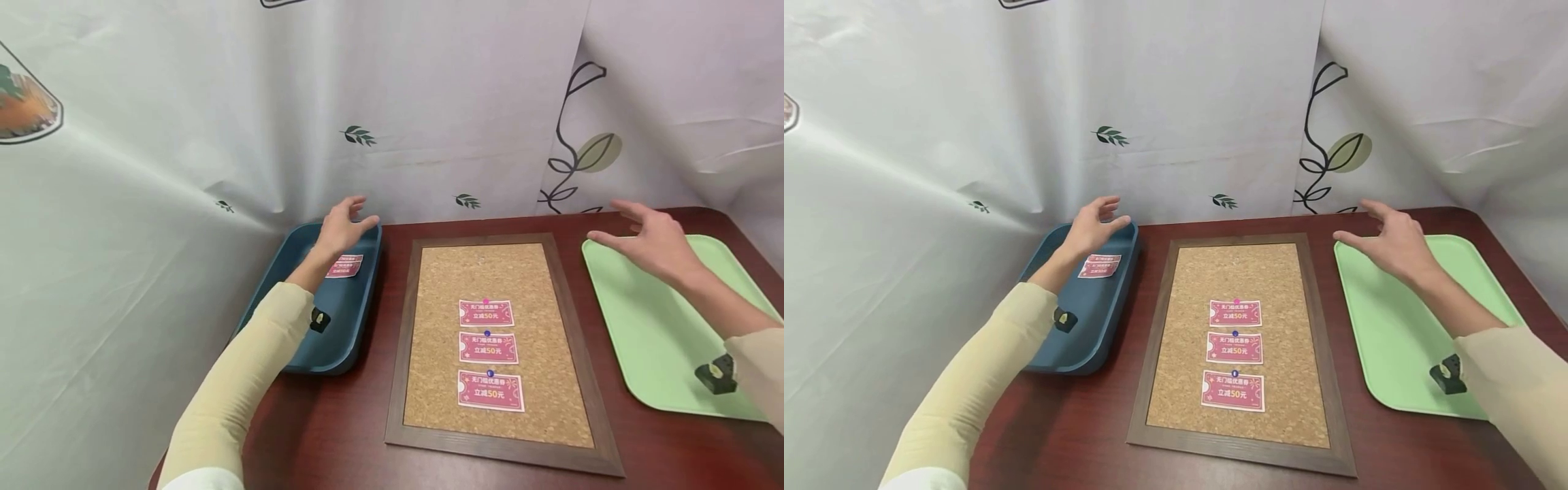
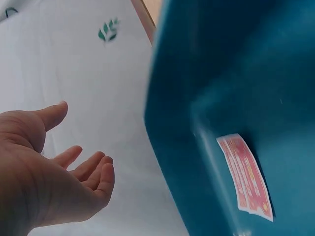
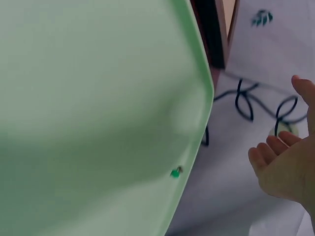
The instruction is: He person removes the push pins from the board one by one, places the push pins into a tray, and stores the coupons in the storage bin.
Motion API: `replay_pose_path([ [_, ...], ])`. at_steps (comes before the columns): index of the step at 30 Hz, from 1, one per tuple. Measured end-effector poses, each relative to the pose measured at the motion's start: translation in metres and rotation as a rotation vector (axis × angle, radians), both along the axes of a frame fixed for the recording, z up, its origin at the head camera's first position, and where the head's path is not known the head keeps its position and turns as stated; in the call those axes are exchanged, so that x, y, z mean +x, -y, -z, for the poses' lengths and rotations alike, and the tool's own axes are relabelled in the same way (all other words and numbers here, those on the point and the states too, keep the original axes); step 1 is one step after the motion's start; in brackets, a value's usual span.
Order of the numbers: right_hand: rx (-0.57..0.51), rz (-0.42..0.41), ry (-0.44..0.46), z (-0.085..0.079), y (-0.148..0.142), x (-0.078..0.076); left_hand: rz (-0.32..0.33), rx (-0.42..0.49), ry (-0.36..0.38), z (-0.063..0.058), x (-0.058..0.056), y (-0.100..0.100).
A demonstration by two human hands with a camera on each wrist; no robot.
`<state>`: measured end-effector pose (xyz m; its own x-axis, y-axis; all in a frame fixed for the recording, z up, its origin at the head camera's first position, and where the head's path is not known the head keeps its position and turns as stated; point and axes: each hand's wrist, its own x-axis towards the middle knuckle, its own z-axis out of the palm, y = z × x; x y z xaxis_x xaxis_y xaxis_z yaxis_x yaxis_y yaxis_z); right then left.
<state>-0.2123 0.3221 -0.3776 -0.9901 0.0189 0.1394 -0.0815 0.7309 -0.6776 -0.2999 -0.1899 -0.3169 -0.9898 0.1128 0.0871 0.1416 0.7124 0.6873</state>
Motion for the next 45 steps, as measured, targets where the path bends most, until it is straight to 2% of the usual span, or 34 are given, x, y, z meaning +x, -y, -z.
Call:
replay_pose_path([
  [7, 0.051, -0.087, 0.007, 0.000, 0.030, 0.002, 0.093, -0.020, 0.012, 0.001, 0.012, -0.023],
  [18, 0.029, -0.200, -0.024, 0.005, 0.078, 0.011, 0.219, -0.119, 0.011, 0.007, 0.031, -0.055],
  [23, 0.027, -0.253, -0.020, 0.011, 0.096, 0.015, 0.263, -0.136, 0.038, 0.012, 0.041, -0.069],
  [29, 0.021, -0.317, -0.029, 0.018, 0.116, 0.018, 0.306, -0.155, 0.071, 0.021, 0.051, -0.081],
  [36, 0.024, -0.372, 0.012, 0.029, 0.131, 0.022, 0.353, -0.182, 0.104, 0.034, 0.060, -0.093],
  [45, 0.007, -0.443, -0.042, 0.041, 0.141, 0.018, 0.413, -0.232, 0.157, 0.049, 0.073, -0.105],
])
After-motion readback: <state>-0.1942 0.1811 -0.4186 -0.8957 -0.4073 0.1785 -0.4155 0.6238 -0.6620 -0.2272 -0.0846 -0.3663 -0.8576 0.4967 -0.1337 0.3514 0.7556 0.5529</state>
